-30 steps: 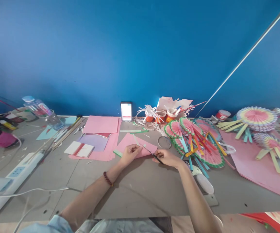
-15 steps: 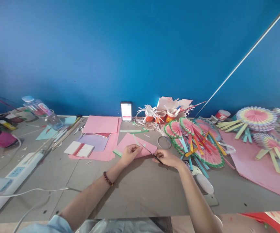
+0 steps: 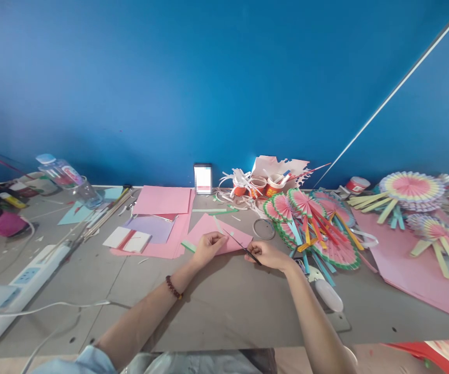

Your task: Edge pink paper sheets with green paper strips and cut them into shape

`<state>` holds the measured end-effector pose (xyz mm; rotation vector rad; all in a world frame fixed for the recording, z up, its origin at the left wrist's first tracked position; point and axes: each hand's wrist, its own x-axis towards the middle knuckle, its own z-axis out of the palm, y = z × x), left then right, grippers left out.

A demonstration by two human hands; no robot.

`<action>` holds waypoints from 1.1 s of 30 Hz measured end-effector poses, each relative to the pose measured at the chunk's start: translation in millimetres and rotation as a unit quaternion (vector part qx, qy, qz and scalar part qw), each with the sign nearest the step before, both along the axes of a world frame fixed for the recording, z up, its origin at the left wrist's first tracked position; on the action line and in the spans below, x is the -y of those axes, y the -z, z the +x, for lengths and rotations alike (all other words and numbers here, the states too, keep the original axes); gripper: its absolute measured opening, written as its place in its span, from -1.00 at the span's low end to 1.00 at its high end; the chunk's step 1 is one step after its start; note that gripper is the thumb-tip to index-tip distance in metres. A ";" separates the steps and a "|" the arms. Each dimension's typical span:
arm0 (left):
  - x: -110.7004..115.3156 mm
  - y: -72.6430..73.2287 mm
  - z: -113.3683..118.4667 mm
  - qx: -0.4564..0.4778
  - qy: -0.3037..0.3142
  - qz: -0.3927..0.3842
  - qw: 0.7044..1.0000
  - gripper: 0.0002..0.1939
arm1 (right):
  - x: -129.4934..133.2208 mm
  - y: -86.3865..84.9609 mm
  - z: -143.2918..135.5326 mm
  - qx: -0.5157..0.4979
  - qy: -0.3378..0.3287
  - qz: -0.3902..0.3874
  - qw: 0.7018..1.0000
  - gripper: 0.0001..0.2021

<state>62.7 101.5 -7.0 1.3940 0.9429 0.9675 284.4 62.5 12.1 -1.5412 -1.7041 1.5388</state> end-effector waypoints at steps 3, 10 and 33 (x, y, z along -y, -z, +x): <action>-0.3 1.7 0.1 -0.003 -0.005 0.007 1.000 -0.54 | 0.4 -1.1 -0.9 -0.003 0.003 -0.003 1.000 -0.61; 0.3 -3.0 0.4 0.002 -0.005 -0.002 1.000 -0.53 | 1.4 -1.7 -1.3 -0.011 0.021 -0.023 0.999 -0.59; 13.0 -11.5 2.0 -0.046 0.014 0.056 0.997 -0.62 | 0.6 -3.6 -0.4 -0.031 0.069 -0.015 0.997 -0.64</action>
